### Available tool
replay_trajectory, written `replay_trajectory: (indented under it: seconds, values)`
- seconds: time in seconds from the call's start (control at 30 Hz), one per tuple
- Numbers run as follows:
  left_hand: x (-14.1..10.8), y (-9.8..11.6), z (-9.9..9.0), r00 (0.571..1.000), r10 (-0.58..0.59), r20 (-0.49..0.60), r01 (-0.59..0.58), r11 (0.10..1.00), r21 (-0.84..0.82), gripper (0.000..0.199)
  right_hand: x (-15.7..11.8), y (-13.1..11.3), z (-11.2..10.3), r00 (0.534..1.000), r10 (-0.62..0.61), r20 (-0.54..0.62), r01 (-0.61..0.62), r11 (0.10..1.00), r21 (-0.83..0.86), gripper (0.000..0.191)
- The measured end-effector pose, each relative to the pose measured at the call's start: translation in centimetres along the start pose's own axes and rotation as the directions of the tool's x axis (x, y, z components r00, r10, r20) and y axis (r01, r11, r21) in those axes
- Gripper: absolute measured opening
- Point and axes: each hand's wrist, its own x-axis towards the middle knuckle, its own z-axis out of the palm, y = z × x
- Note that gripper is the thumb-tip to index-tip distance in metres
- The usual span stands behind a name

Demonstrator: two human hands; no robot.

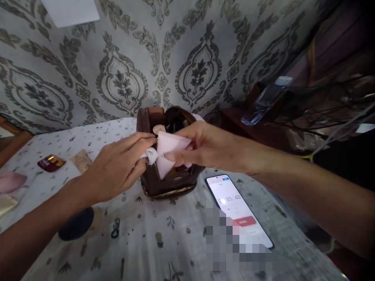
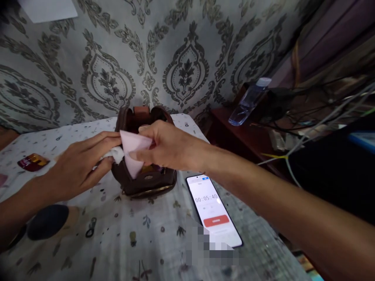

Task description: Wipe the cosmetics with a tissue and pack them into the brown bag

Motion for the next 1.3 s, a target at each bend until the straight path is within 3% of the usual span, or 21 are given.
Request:
replay_trajectory:
  seconds: [0.1, 0.2, 0.3, 0.4, 0.67, 0.8, 1.07, 1.3]
  values:
    - [-0.2, -0.2, 0.0, 1.0, -0.02, 0.009, 0.02, 0.999, -0.039, 0.041, 0.1, -0.2, 1.0, 0.999, 0.035, 0.016, -0.031, 0.981, -0.194, 0.027]
    - [-0.4, -0.4, 0.0, 1.0, -0.023, 0.006, 0.024, 0.997, -0.076, 0.042, -0.1, -0.8, 1.4, 0.999, 0.05, -0.022, -0.054, 0.959, -0.279, 0.019]
    - [-0.6, -0.5, 0.0, 1.0, -0.015, 0.001, 0.015, 0.994, -0.105, 0.042, -0.5, -1.2, 1.3, 0.991, 0.032, -0.127, -0.061, 0.971, -0.232, 0.004]
    - [-0.6, -0.4, 0.0, 1.0, -0.01, -0.014, 0.008, 0.991, -0.135, 0.042, -0.5, -1.3, 1.0, 0.98, 0.023, -0.197, -0.057, 0.985, -0.165, 0.009]
    - [-0.8, 0.2, 0.0, 0.997, -0.05, -0.062, 0.036, 0.977, -0.208, 0.041, 1.4, -2.3, 0.9, 0.967, 0.182, -0.176, -0.203, 0.973, -0.109, 0.02]
    - [-1.3, 0.4, 0.0, 0.992, -0.063, -0.106, 0.039, 0.976, -0.216, 0.039, 2.0, -3.0, 1.1, 0.972, 0.174, -0.16, -0.2, 0.966, -0.164, 0.022]
    - [-1.2, 0.2, -0.1, 0.991, -0.109, -0.081, 0.084, 0.961, -0.262, 0.038, 2.9, -2.8, 0.9, 0.951, 0.262, -0.162, -0.286, 0.947, -0.147, 0.025]
    - [-0.8, 0.5, -0.7, 0.981, -0.191, -0.025, 0.173, 0.933, -0.315, 0.035, 3.2, -2.9, 1.1, 0.95, 0.249, -0.187, -0.279, 0.948, -0.153, 0.024]
